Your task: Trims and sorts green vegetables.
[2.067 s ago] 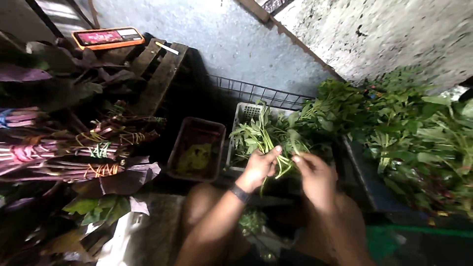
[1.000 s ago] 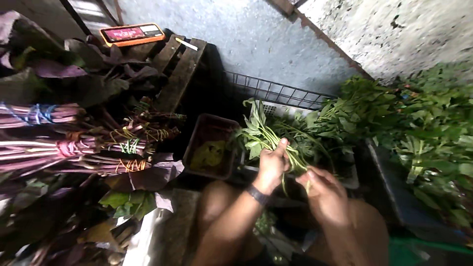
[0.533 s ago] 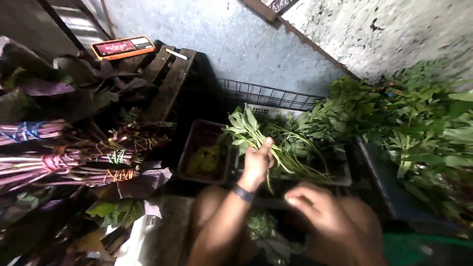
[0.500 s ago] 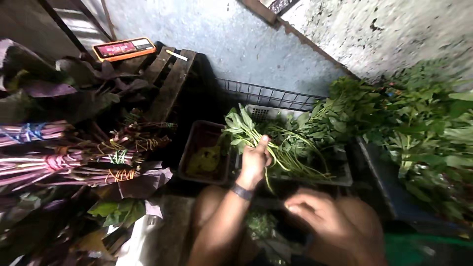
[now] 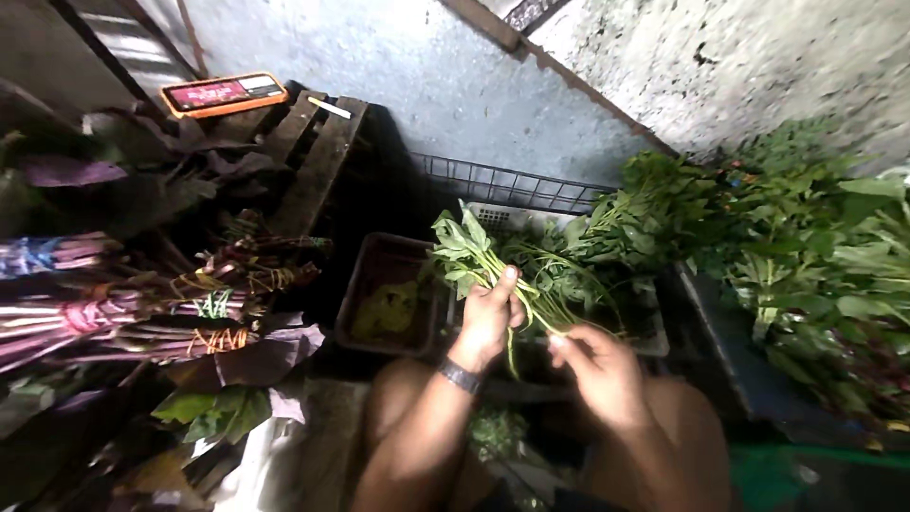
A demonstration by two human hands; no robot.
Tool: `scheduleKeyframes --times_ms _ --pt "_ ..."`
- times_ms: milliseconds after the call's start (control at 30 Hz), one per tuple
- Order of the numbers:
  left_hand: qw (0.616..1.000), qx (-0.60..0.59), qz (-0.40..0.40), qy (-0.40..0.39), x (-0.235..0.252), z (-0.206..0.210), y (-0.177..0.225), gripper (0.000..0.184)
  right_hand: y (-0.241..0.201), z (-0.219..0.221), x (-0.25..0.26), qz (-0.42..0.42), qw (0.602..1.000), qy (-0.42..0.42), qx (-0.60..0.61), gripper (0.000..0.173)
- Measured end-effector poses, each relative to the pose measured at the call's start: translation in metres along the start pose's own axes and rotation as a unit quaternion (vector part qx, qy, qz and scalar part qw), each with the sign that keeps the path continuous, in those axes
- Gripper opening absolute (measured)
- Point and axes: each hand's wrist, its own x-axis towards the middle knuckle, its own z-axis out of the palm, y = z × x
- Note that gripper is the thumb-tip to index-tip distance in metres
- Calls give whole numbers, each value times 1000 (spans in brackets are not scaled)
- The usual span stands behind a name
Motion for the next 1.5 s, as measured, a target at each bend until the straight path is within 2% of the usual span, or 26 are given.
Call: scheduleKeyframes --times_ms 100,233,400,633,867,1000,1100,1167,1233,1267,1333,1400,1500 --pt "1000 7 -5 5 3 -2 1 21 -1 -4 1 -37 999 -6 -25 20" --pt "1000 8 -15 6 5 -2 3 21 -2 -8 7 -35 998 7 -60 33" --pt "1000 13 -8 11 4 0 1 21 9 -7 3 -89 990 -20 -105 19" --pt "1000 23 -11 -12 0 2 -7 18 11 5 8 -3 998 55 3 13" --pt "998 37 -23 -46 -5 7 -14 15 7 15 20 61 993 69 76 9" --pt "997 45 -26 -53 -5 6 -14 16 8 20 21 76 985 85 133 6" --pt "998 49 -23 -44 -4 7 -15 17 9 18 21 60 982 96 153 11" --pt "998 57 -21 -26 -3 6 -15 17 5 12 22 72 986 73 129 31" --pt "998 60 -19 -19 -2 5 -16 17 3 9 23 77 996 13 46 53" --pt "998 63 -21 -20 -2 6 -16 16 2 11 23 77 997 -12 -13 55" --pt "997 71 -27 -23 -3 8 -19 16 3 16 22 60 992 -14 -107 41" --pt "996 74 -41 -23 -3 8 -21 18 6 15 22 43 989 1 -141 28" --pt "994 59 -93 -19 -4 7 -21 23 12 14 20 24 987 6 -156 24"
